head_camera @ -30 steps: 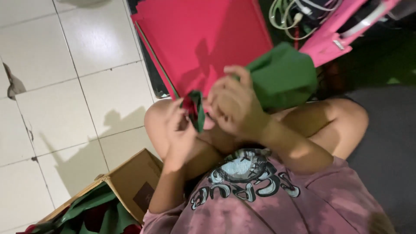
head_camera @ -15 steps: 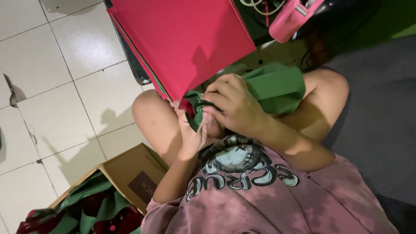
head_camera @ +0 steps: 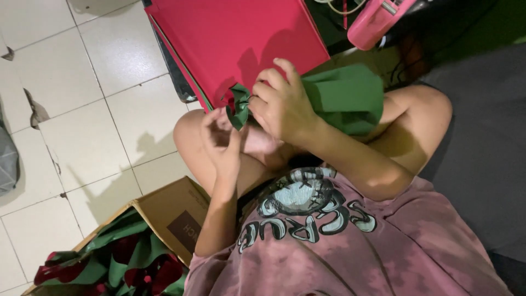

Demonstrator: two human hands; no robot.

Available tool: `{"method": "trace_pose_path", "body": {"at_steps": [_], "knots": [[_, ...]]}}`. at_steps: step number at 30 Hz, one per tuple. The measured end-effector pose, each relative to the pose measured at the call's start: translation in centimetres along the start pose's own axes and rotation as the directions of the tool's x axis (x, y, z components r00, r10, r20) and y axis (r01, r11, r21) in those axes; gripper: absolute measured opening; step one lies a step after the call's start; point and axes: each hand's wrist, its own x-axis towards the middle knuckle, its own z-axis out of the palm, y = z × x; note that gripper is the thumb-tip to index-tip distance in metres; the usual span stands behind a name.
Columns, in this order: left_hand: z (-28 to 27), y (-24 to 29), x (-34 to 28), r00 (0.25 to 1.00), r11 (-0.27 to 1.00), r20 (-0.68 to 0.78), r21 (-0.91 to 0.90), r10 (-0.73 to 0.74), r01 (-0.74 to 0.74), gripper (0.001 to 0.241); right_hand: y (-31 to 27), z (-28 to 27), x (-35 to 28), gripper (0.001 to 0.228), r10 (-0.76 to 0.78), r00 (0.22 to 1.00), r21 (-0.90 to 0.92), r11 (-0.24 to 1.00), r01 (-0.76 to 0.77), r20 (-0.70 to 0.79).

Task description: The person is creating a decorative floral arrangement component by folding green paper into a fan shape and securing it with a red ribbon.

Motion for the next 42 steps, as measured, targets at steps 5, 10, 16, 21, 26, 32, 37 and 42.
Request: {"method": "trace_pose_path", "body": {"at_steps": [5,10,16,21,26,32,37,42], "knots": [[-1.3,4.0,1.7,0.985,0.944,0.135,0.297,0.106,-0.142,0.017,-0.3,0.2,-0.3,0.014,0.082,0.996,-0.041,0.996,-0.08,0.04],[-0.7,4.1,1.9,0.984,0.912,0.167,0.391,0.059,-0.121,0.017,-0.2,0.6,-1.1,0.007,0.16,0.98,-0.062,0.986,-0.154,0.116],[-1.6,2.9,2.0,0.987,0.962,0.154,0.274,-0.051,0.007,0.011,-0.1,0.5,-1.7,0.009,0.186,0.967,-0.033,0.982,-0.183,0.174],[-3.0,1.4,1.3,0.931,0.943,0.225,-0.1,-0.289,0.317,0.019,0.0,0.4,-2.1,0.007,0.223,0.949,0.189,0.945,-0.267,0.225],[-2.6,1.1,0.9,0.931,0.949,0.263,-0.122,-0.253,0.292,0.022,-0.1,0.6,-2.7,0.006,0.253,0.94,0.199,0.933,-0.299,0.228],[-0.4,3.8,3.1,0.969,0.968,0.244,0.252,-0.048,-0.015,0.043,1.0,1.6,-2.0,0.009,0.195,0.968,0.007,0.98,-0.199,0.158],[0.5,3.4,6.7,0.978,0.882,0.199,0.448,0.058,-0.143,0.037,4.3,6.0,-0.1,0.008,0.133,0.988,-0.08,0.989,-0.127,0.077],[0.3,1.6,10.7,0.962,0.681,0.213,0.681,0.169,-0.27,0.027,6.9,13.5,-0.5,0.013,0.19,0.966,-0.167,0.973,-0.161,0.177]]}}
